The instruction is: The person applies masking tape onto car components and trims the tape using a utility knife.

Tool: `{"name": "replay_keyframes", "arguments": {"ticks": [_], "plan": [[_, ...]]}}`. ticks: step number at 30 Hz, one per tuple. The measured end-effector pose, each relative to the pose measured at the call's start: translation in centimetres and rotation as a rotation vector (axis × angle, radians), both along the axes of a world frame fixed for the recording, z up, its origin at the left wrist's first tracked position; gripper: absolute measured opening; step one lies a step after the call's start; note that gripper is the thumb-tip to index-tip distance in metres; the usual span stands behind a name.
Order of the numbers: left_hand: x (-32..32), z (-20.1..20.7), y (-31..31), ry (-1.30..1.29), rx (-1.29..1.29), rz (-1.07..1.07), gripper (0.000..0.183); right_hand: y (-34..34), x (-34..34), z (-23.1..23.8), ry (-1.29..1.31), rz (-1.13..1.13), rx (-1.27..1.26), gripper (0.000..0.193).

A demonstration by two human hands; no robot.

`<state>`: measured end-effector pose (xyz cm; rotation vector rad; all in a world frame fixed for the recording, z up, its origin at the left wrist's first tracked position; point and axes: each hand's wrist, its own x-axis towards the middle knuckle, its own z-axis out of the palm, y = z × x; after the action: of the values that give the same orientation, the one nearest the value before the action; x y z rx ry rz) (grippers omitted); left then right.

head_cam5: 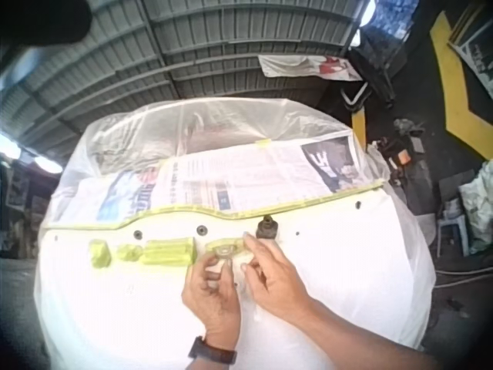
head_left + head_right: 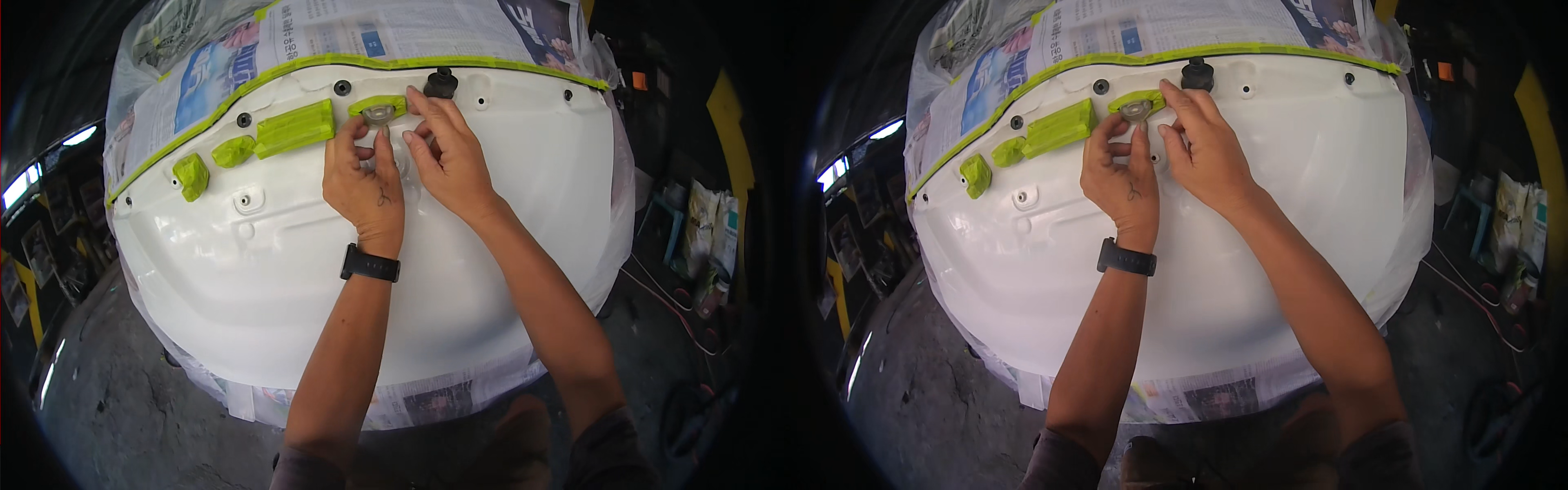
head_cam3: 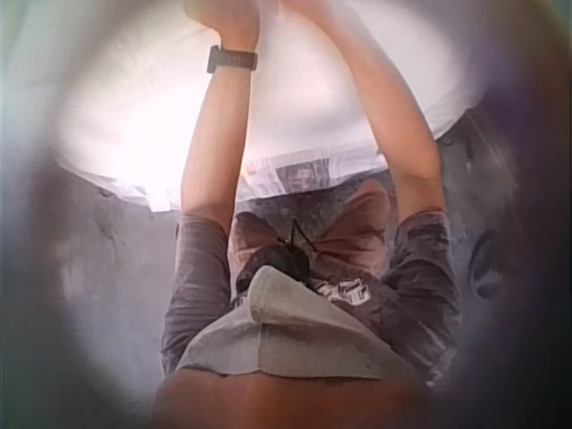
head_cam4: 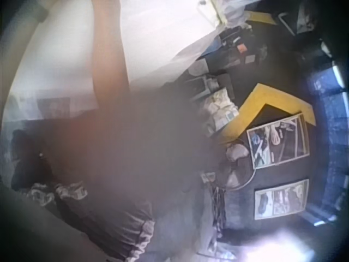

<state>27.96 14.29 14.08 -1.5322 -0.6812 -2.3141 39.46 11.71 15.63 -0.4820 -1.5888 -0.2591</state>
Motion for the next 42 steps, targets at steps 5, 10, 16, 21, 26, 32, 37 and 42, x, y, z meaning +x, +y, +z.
{"name": "replay_keyframes", "arguments": {"ticks": [5,10,16,21,26,32,37,42], "plan": [[0.3,-0.5,-1.0,0.033,-0.002,-0.056,0.049,0.4,0.3,-1.1,0.013,-0.059,0.012,0.041],[0.3,-0.7,-0.6,0.101,0.059,-0.023,0.054,1.0,-0.4,-0.6,-0.052,-0.251,0.131,0.042],[0.2,-0.7,-1.3,0.085,0.02,-0.062,0.057,1.1,-0.1,0.1,-0.184,-0.499,0.25,0.043],[-0.1,-1.0,-1.1,0.074,0.067,-0.244,0.062,-0.6,1.6,0.6,-0.018,0.126,-0.163,0.051],[-0.4,-0.8,-1.4,0.201,0.124,-0.135,0.07,-0.3,0.9,-0.2,-0.157,-0.23,0.05,0.051],[-2.3,-1.6,-2.9,0.287,-0.018,-0.314,0.078,-7.0,3.9,-3.0,-0.05,-0.037,-0.08,0.042],[-6.5,-8.6,-7.2,0.206,-0.065,-0.402,0.058,-17.5,15.0,-23.7,0.346,-0.322,-0.056,0.026],[-15.3,-23.5,-14.9,0.264,-0.584,0.038,0.024,-34.0,20.5,-57.1,0.576,-1.135,-1.46,0.049]]}}
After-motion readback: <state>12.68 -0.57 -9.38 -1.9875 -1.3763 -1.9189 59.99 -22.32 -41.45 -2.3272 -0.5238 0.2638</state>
